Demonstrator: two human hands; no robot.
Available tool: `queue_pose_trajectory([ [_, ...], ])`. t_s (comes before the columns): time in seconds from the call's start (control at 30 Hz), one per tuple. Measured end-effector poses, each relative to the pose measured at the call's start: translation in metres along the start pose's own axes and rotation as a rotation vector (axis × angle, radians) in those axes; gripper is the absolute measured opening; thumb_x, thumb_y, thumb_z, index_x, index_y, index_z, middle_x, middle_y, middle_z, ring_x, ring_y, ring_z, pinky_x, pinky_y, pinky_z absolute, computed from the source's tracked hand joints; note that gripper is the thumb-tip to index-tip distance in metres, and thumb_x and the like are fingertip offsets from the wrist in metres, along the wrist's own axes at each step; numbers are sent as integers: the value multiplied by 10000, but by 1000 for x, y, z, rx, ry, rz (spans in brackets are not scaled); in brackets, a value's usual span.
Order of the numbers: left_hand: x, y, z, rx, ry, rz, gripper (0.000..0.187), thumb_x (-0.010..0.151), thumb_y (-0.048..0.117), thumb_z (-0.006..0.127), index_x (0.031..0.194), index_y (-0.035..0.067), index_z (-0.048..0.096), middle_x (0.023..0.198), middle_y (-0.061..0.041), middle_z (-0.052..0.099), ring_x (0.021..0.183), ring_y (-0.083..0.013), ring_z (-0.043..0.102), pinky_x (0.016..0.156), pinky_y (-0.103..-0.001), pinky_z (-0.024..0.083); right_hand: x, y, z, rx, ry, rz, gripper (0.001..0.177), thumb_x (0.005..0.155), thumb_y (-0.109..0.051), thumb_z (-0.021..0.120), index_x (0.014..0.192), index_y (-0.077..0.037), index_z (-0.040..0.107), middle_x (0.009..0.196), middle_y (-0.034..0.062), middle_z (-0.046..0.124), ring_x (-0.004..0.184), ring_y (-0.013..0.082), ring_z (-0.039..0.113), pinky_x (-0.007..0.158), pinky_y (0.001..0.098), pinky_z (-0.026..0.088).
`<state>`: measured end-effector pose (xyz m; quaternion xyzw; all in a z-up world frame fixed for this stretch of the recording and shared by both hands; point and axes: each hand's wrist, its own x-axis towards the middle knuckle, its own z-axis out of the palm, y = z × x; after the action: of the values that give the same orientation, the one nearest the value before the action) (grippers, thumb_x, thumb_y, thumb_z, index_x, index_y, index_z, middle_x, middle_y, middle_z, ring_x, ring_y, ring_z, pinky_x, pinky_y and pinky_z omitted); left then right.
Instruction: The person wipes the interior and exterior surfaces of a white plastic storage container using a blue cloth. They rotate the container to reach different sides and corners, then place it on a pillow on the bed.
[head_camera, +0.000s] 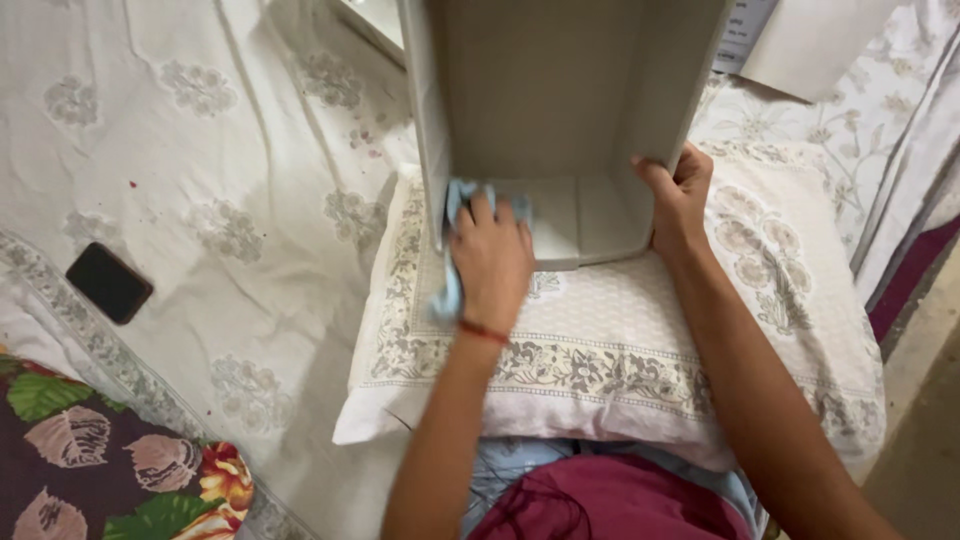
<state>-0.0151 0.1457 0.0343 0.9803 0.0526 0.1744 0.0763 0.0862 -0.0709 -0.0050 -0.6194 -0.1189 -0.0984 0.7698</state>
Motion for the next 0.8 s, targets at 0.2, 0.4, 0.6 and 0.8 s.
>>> queue_pose_trajectory([
  [0.2, -41, 44, -13, -72, 7, 108, 414, 893, 126, 626, 1276, -29, 646, 1368, -258, 535, 1211, -407, 565, 904, -488, 555, 0, 1, -2, 59, 22, 39, 27, 925, -16, 659, 927, -29, 683, 866, -13, 674, 767, 55, 584, 729, 255, 470],
  [0.4, -10, 91, 39, -270, -176, 306, 236, 954, 153, 571, 1128, 79, 710, 1234, -188, 631, 1108, -364, 626, 889, -499, 568, 2, 2, -7, 102, 55, 83, 38, 931, -54, 672, 955, -38, 696, 885, -11, 688, 776, 64, 606, 724, 258, 490],
  [0.6, 62, 45, 116, -201, -3, 163, 268, 899, 154, 560, 1108, 151, 728, 1072, -151, 667, 969, -363, 640, 757, -510, 539, 4, 10, -8, 89, 47, 37, 53, 962, -59, 694, 994, -17, 693, 915, 3, 682, 808, 73, 597, 751, 260, 474],
  [0.8, 39, 101, 106, -113, -50, 329, 236, 992, 182, 521, 1150, 123, 685, 1173, -111, 658, 1134, -321, 631, 933, -489, 522, 2, 4, -5, 139, 67, 55, 55, 951, -62, 682, 978, -19, 700, 926, 15, 710, 798, 84, 621, 750, 270, 504],
])
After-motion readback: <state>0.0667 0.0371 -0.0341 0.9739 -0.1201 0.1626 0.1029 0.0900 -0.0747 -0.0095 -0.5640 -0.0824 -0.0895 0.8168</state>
